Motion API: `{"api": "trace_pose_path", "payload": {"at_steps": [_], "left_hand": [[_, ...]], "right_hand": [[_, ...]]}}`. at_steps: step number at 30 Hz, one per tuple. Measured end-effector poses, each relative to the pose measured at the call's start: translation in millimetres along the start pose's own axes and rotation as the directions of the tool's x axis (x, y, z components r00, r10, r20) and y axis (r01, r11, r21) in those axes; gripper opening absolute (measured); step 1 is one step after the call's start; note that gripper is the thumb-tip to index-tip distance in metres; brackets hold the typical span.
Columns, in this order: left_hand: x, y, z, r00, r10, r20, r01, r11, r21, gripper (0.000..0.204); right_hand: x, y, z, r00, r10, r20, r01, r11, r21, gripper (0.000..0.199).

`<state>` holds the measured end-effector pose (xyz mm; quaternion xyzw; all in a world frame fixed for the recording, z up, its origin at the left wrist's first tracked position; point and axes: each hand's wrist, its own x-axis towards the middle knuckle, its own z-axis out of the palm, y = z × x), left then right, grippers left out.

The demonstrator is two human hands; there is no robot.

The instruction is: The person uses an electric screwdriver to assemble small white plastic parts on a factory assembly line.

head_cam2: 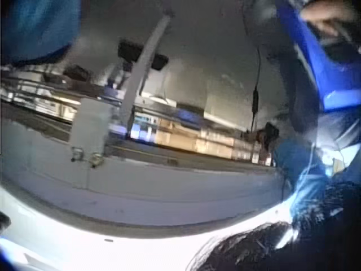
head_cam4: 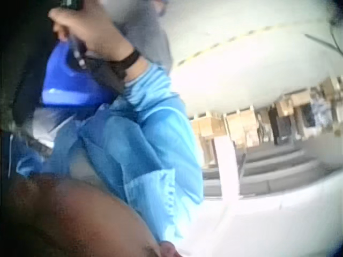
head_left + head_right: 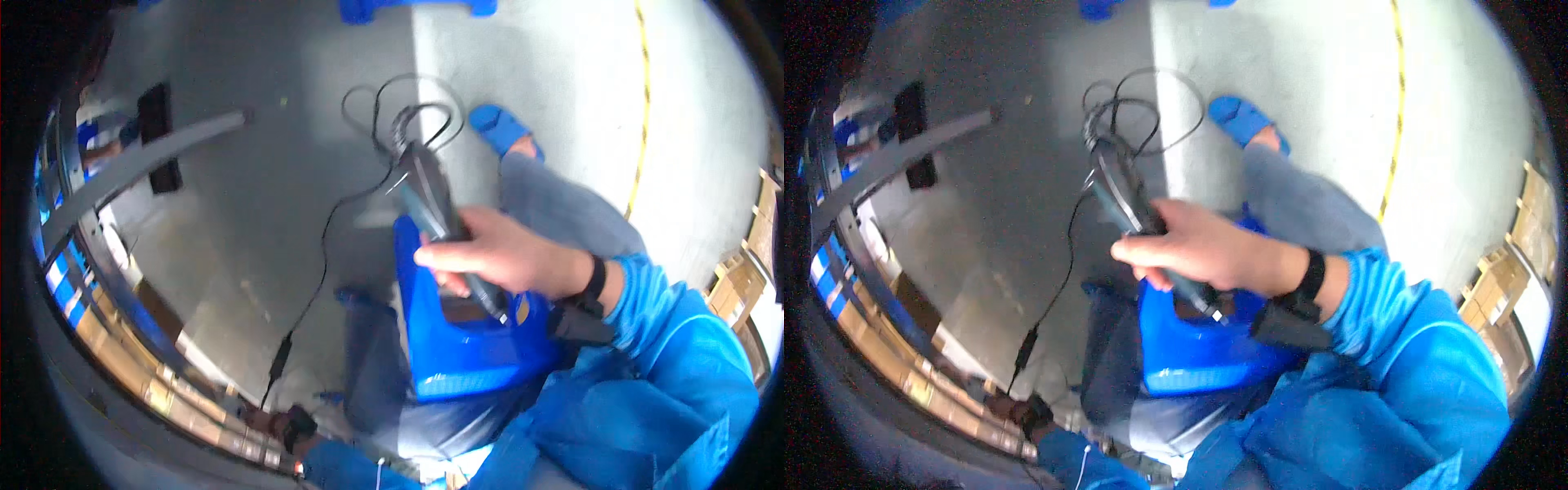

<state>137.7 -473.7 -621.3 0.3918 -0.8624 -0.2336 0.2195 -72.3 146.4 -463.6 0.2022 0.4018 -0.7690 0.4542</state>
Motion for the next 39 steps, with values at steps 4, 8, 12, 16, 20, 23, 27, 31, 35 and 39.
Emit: {"api": "trace_pose_path", "payload": {"at_steps": [4, 8, 12, 16, 20, 23, 27, 31, 35, 39], "left_hand": [[-49, 26, 50, 0.967, 0.096, 0.235, -0.119, 0.989, 0.087, 0.036], [-85, 77, 43, 0.903, 0.174, 0.393, -0.275, 0.937, 0.218, 0.032], [-129, 156, 19, 0.836, 0.211, 0.506, -0.417, 0.844, 0.337, 0.027], [-167, 244, 0, 0.789, 0.215, 0.575, -0.525, 0.722, 0.451, 0.024], [-275, 371, -14, 0.572, -0.015, 0.820, -0.006, 1.000, 0.022, 0.020], [-296, 430, -58, 0.065, 0.537, 0.841, 0.028, 0.841, -0.540, 0.014], [-255, 511, -158, -0.247, 0.593, 0.766, 0.092, 0.802, -0.591, 0.014], [-171, 563, -259, -0.104, 0.712, 0.695, -0.010, 0.698, -0.716, 0.017], [-106, 540, -365, 0.424, 0.836, 0.348, -0.262, 0.481, -0.837, 0.008], [-105, 448, -442, 0.727, 0.590, 0.352, 0.014, 0.500, -0.866, 0.010]], "right_hand": [[-8, -9, -2, 0.998, -0.049, 0.036, 0.044, 0.989, 0.141, 0.020], [0, -10, -7, 0.997, -0.049, 0.051, 0.045, 0.995, 0.084, 0.021], [-5, -27, -1, 0.990, -0.130, 0.048, 0.130, 0.991, -0.007, 0.020], [6, -29, 14, 0.977, -0.155, 0.145, 0.159, 0.987, -0.019, 0.017], [0, -42, 2, 0.965, -0.251, 0.075, 0.259, 0.959, -0.119, 0.014], [-8, -59, 25, 0.918, -0.397, -0.005, 0.397, 0.917, -0.048, 0.018], [-90, -117, 123, 0.759, -0.649, -0.048, 0.650, 0.754, 0.099, 0.016], [-152, -181, 232, 0.474, -0.795, 0.378, 0.782, 0.578, 0.234, 0.024], [-201, -212, 324, 0.161, -0.820, 0.549, 0.761, 0.458, 0.460, 0.022], [-215, -203, 381, -0.182, -0.664, 0.725, 0.704, 0.427, 0.567, 0.024]]}}
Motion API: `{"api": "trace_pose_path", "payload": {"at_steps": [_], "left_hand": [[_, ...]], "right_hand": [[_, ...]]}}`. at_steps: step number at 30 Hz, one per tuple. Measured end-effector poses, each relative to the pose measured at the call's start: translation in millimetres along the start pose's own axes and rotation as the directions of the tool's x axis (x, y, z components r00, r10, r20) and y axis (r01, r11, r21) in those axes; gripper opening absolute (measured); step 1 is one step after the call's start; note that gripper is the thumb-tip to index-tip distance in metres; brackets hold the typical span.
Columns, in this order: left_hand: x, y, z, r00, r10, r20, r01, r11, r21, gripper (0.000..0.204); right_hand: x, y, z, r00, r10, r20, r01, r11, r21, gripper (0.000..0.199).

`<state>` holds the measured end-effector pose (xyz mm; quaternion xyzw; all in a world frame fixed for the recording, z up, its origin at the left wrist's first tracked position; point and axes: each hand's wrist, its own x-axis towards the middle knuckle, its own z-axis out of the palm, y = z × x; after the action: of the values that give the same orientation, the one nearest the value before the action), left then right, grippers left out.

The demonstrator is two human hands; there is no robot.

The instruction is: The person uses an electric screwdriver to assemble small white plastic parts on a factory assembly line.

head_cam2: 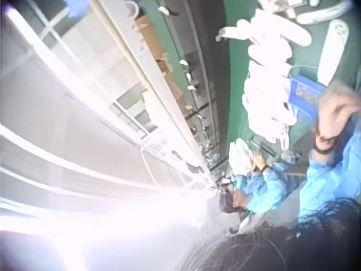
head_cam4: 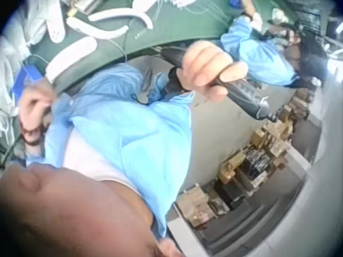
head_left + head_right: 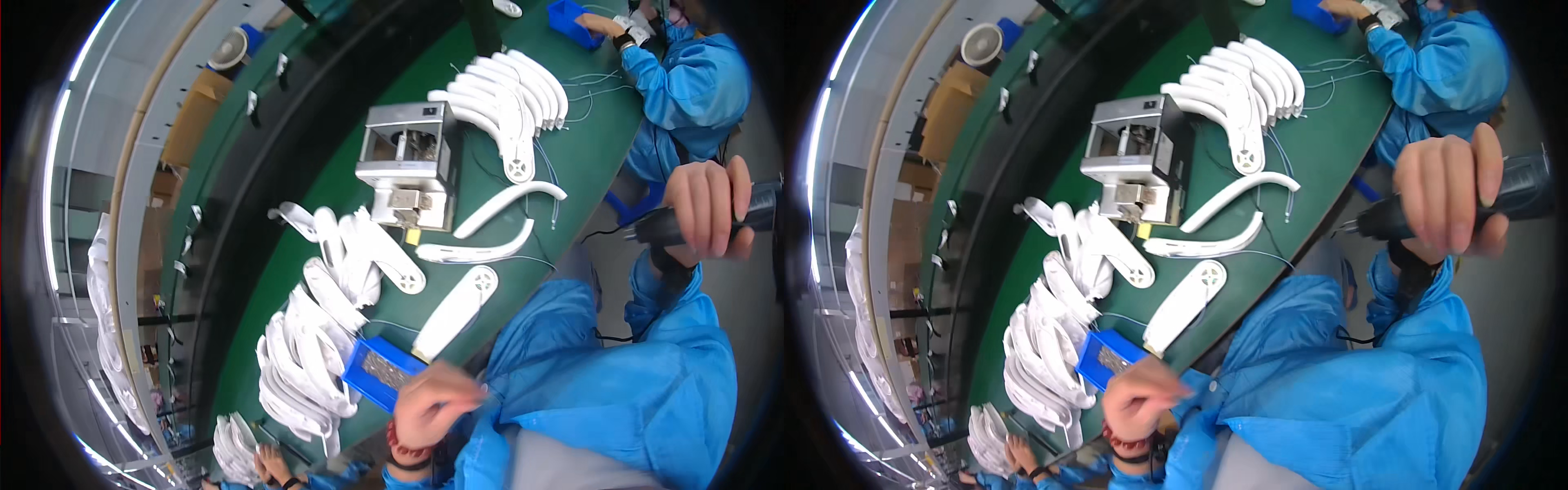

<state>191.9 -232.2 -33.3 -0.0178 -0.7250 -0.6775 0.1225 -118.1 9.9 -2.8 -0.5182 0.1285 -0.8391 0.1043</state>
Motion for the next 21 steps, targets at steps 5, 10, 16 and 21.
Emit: {"api": "trace_pose_path", "payload": {"at_steps": [5, 10, 16, 21], "left_hand": [[-108, -13, 8, 0.825, 0.053, -0.562, -0.069, 0.998, -0.007, 0.015], [-165, -63, 14, 0.809, 0.030, -0.587, 0.028, 0.995, 0.090, 0.007], [-123, -35, 4, 0.858, 0.103, -0.503, -0.002, 0.980, 0.197, 0.005], [-96, -32, -20, 0.906, 0.093, -0.412, -0.025, 0.986, 0.168, 0.009]], "right_hand": [[9, 70, 105, 0.976, -0.079, 0.201, 0.102, 0.989, -0.105, 0.036], [49, 65, 144, 0.893, 0.237, 0.383, 0.004, 0.846, -0.533, 0.038], [41, 151, 235, 0.933, 0.250, 0.258, -0.147, 0.921, -0.362, 0.038], [41, 111, 162, 0.932, 0.244, 0.268, -0.145, 0.929, -0.341, 0.039]]}}
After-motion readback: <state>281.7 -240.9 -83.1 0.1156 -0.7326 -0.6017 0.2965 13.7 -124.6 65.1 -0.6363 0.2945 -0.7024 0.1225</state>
